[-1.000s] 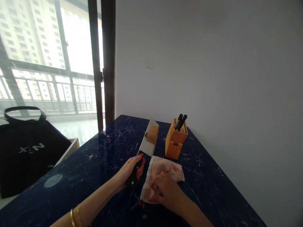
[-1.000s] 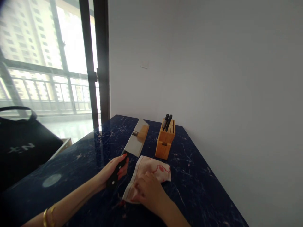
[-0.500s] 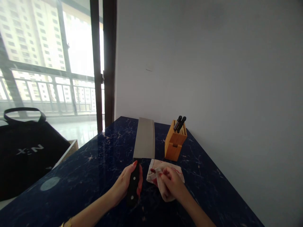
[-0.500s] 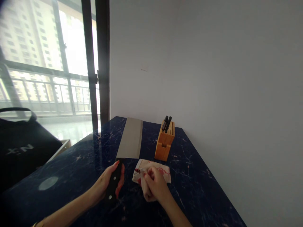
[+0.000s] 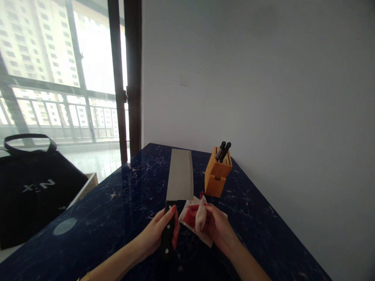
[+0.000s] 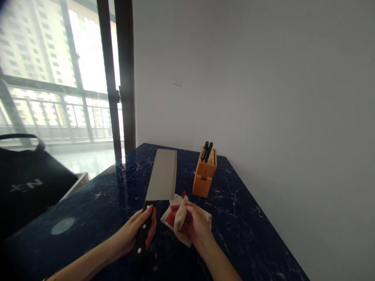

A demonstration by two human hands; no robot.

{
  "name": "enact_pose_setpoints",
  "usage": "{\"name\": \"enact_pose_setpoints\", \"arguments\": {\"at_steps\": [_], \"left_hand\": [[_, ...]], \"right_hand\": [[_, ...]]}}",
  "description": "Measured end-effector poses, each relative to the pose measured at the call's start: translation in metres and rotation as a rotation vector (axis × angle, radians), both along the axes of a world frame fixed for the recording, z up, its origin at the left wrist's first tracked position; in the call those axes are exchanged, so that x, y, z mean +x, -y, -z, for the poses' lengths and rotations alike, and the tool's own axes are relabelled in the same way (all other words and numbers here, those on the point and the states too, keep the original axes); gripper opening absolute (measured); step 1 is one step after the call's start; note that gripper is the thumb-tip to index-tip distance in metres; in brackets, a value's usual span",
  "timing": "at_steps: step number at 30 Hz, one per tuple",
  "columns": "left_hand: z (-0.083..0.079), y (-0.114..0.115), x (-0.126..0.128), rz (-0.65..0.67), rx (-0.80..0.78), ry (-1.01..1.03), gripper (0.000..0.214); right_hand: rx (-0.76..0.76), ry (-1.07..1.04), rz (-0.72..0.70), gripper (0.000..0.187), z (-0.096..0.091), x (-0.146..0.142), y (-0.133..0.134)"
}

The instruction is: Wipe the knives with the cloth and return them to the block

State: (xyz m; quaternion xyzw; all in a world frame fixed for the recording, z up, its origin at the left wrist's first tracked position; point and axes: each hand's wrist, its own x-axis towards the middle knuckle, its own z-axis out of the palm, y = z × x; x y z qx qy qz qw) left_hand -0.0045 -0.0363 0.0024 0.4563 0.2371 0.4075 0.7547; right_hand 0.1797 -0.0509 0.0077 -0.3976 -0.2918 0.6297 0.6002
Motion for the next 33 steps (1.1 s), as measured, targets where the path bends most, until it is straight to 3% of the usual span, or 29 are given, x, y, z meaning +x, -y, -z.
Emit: {"name": "enact_pose_setpoints", "arguments": {"at_steps": [5, 13, 20, 24, 27, 31, 33], "left_hand": [[0.003, -0.001, -0.002, 0.026, 0.02, -0.015, 0.029], [-0.001, 0.005, -0.003, 0.053, 0.001, -0.014, 0.025], [-0.006, 0.007, -0.004, 0.061, 0.047, -0.014, 0.019], [-0.007, 0.01, -0.002, 0.097, 0.048, 0.0, 0.022], [-0.004, 0.009, -0.002, 0.127, -0.022, -0.02, 0.021], [0.003, 0.004, -0.001, 0.189, -0.109, -0.04, 0.02], [0.006, 0.001, -0.002, 0.216, -0.133, -0.016, 0.02]], "right_hand": [[-0.016, -0.078, 0.027, 0.02, -0.008, 0.005, 0.0], [0.033, -0.138, -0.191, 0.027, -0.014, -0.004, 0.012], [0.01, -0.177, -0.047, 0.018, -0.013, 0.01, 0.001], [0.105, -0.11, 0.093, 0.02, -0.022, 0.021, 0.0], [0.246, 0.077, 0.275, 0.019, -0.028, 0.026, 0.003], [0.407, 0.658, 0.427, 0.021, -0.035, 0.03, 0.01], [0.437, 0.822, 0.452, 0.021, -0.038, 0.029, 0.013]]}}
